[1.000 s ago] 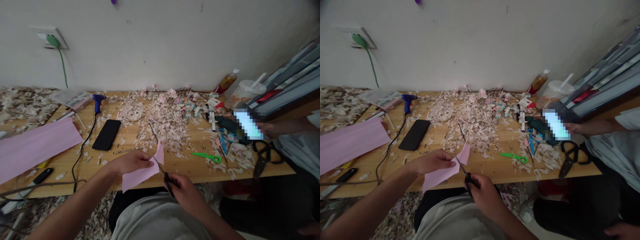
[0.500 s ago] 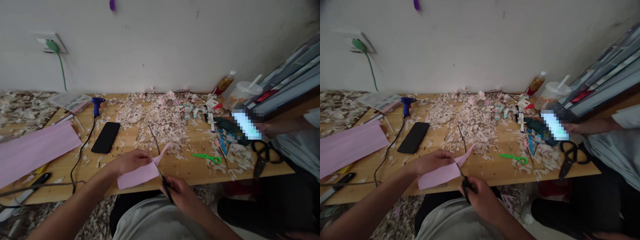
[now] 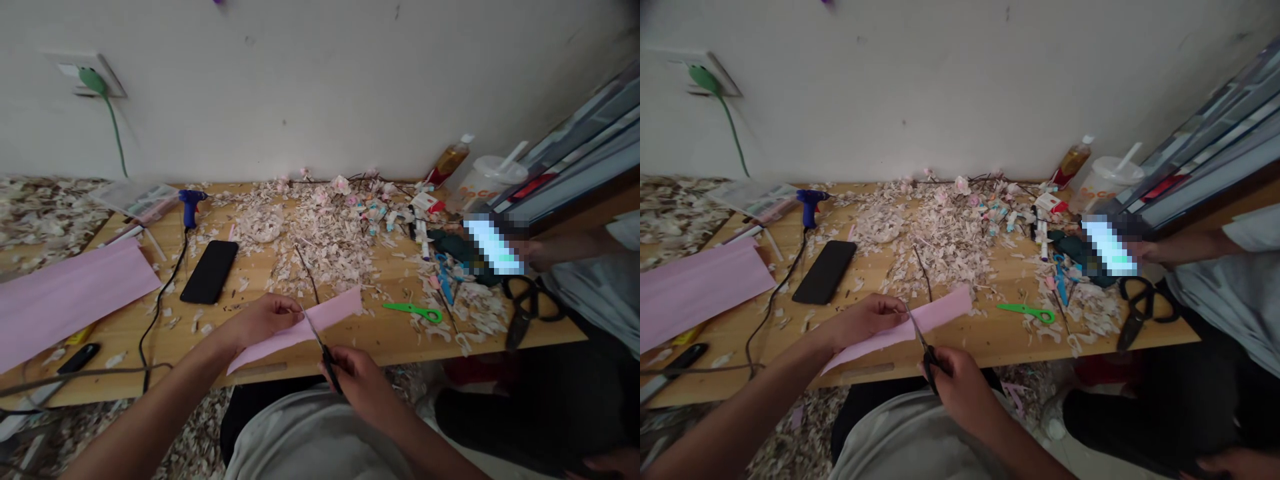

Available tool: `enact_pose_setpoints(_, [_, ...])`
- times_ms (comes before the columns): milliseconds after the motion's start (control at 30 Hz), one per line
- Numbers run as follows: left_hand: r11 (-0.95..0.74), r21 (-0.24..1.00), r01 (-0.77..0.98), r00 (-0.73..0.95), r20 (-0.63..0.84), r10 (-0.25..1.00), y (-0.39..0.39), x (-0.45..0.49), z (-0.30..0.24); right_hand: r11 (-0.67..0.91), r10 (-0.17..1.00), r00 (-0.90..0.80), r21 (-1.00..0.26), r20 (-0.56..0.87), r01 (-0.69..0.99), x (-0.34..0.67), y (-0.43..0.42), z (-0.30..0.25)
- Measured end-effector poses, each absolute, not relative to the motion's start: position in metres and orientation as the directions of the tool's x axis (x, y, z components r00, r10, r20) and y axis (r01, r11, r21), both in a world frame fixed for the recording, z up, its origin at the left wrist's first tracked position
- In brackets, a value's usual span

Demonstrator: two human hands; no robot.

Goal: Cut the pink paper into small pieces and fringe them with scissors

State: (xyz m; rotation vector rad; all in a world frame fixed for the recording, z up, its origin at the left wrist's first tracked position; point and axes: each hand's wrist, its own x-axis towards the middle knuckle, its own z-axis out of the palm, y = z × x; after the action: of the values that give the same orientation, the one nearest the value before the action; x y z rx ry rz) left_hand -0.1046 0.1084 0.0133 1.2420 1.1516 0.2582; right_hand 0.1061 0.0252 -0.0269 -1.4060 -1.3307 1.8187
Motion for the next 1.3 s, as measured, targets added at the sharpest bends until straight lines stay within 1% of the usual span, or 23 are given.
enact_pose_setpoints(100, [0.384,0.835,0.395,0.486,-0.544,0.684,0.107,-0.107,0.016,-0.412,0.834,-0.327,-0.896,-0.444,0.167,0.105,0.024,-0.03])
enact_pose_setpoints(200, [0.389,0.826,0.408,0.449,-0.553,0.702,0.103,-0.11,0.013,-0.42,0.877,-0.239,-0.906,-0.418,0.043,0.111,0.028,-0.032])
enact_pose_setpoints(267, [0.394,0.823,0.409,0.399,-0.549,0.734,0.099,-0.11,0.008,-0.382,0.923,-0.1,-0.92,-0.373,-0.09,0.125,0.037,-0.029])
enact_pose_setpoints(333, [0.412,0.838,0.359,0.345,-0.529,0.775,0.096,-0.11,0.001,-0.288,0.947,0.095,-0.941,-0.308,-0.18,0.146,0.049,-0.021])
enact_pose_setpoints(367, [0.422,0.851,0.312,0.321,-0.512,0.797,0.094,-0.108,-0.003,-0.257,0.943,0.172,-0.951,-0.286,-0.172,0.158,0.053,-0.017])
enact_pose_setpoints(400, [0.43,0.866,0.255,0.3,-0.494,0.816,0.093,-0.107,-0.006,-0.236,0.945,0.202,-0.964,-0.257,-0.122,0.169,0.055,-0.013])
enact_pose_setpoints(433, [0.434,0.879,0.2,0.281,-0.475,0.834,0.091,-0.106,-0.008,-0.225,0.955,0.193,-0.974,-0.226,-0.026,0.179,0.053,-0.01])
enact_pose_setpoints(500, [0.425,0.896,0.129,0.249,-0.444,0.861,0.086,-0.104,-0.011,-0.154,0.987,0.084,-0.953,-0.136,0.262,0.191,0.042,-0.012])
enact_pose_setpoints(567, [0.401,0.908,0.118,0.199,-0.418,0.886,0.08,-0.104,-0.013,0.01,0.995,-0.085,-0.842,-0.043,0.539,0.193,0.024,-0.023])
enact_pose_setpoints(633, [0.374,0.918,0.131,0.12,-0.389,0.913,0.073,-0.104,-0.016,0.23,0.968,-0.231,-0.697,0.094,0.679,0.189,0.008,-0.041])
enact_pose_setpoints(700, [0.337,0.934,0.119,0.046,-0.345,0.938,0.066,-0.104,-0.022,0.403,0.914,-0.35,-0.552,0.204,0.731,0.183,-0.001,-0.059])
enact_pose_setpoints(767, [0.282,0.954,0.101,0.005,-0.284,0.959,0.061,-0.104,-0.031,0.517,0.855,-0.426,-0.442,0.295,0.733,0.181,-0.004,-0.072])
enact_pose_setpoints(867, [0.185,0.972,0.147,-0.013,-0.185,0.983,0.059,-0.108,-0.043,0.613,0.782,-0.471,-0.366,0.408,0.7,0.185,-0.005,-0.077])
enact_pose_setpoints(933, [0.074,0.958,0.277,-0.013,-0.073,0.997,0.058,-0.113,-0.045,0.642,0.754,-0.474,-0.356,0.456,0.679,0.189,-0.008,-0.075])
enact_pose_setpoints(1000, [-0.081,0.875,0.476,-0.014,0.1,0.995,0.054,-0.118,-0.04,0.631,0.758,-0.44,-0.371,0.481,0.681,0.193,-0.012,-0.071])
enact_pose_setpoints(1067, [-0.216,0.703,0.677,0.014,0.282,0.959,0.045,-0.115,-0.032,0.583,0.787,-0.372,-0.4,0.492,0.707,0.195,-0.015,-0.065])
enact_pose_setpoints(1133, [-0.316,0.512,0.799,0.106,0.397,0.912,0.03,-0.105,-0.028,0.547,0.8,-0.314,-0.405,0.511,0.733,0.196,-0.015,-0.057])
enact_pose_setpoints(1200, [-0.434,0.329,0.839,0.287,0.41,0.866,0.013,-0.091,-0.03,0.543,0.788,-0.296,-0.382,0.539,0.748,0.199,-0.01,-0.047])
enact_pose_setpoints(1267, [-0.526,0.161,0.835,0.45,0.349,0.822,-0.001,-0.081,-0.037,0.557,0.771,-0.303,-0.363,0.561,0.747,0.206,0.0,-0.038])
enact_pose_setpoints(1300, [-0.546,0.093,0.833,0.495,0.315,0.809,-0.005,-0.08,-0.042,0.576,0.762,-0.319,-0.365,0.564,0.731,0.21,0.006,-0.035])
